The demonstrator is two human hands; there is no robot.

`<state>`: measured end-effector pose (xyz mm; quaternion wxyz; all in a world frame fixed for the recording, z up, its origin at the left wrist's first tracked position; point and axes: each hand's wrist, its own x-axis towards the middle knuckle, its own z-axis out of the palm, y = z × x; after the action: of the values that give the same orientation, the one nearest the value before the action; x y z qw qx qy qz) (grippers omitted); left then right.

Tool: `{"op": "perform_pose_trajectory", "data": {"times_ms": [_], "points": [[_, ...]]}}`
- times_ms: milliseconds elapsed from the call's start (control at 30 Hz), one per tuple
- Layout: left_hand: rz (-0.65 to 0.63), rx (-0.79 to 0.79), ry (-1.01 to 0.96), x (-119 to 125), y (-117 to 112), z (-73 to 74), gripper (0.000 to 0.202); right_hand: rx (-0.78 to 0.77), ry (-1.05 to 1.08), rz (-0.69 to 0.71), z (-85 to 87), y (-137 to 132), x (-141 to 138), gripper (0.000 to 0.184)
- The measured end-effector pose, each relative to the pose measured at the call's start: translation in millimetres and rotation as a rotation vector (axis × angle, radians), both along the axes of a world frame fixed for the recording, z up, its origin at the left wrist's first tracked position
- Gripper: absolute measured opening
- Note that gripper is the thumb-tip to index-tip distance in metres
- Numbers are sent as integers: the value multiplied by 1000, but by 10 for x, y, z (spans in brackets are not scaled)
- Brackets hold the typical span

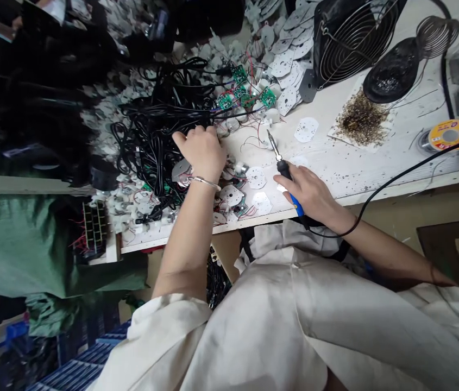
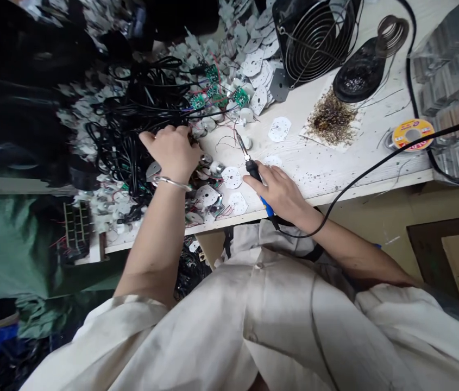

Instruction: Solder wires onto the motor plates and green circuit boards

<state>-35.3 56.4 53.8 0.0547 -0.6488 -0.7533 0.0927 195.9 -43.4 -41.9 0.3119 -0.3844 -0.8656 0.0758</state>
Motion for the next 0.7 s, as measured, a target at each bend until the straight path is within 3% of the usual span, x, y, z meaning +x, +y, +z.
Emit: {"op": "perform_pose_trajectory", "data": {"times_ms": [200, 400, 467, 600, 700], "points": [[-13, 63, -45, -240, 9, 78, 34, -86, -25, 10, 31, -17, 14, 46], [24, 130, -104, -364, -93, 55, 41, -117, -23, 20, 52, -16, 0, 49], [-29, 159, -109, -371, -110, 62, 46, -118, -25, 20, 63, -17, 1, 49], [-176, 86, -113, -358, -60, 80, 29, -108, -34, 31, 82, -23, 11, 49], [-134, 57, -77, -341, 32, -8, 26, -128, -21, 41, 76, -19, 9, 49]]}}
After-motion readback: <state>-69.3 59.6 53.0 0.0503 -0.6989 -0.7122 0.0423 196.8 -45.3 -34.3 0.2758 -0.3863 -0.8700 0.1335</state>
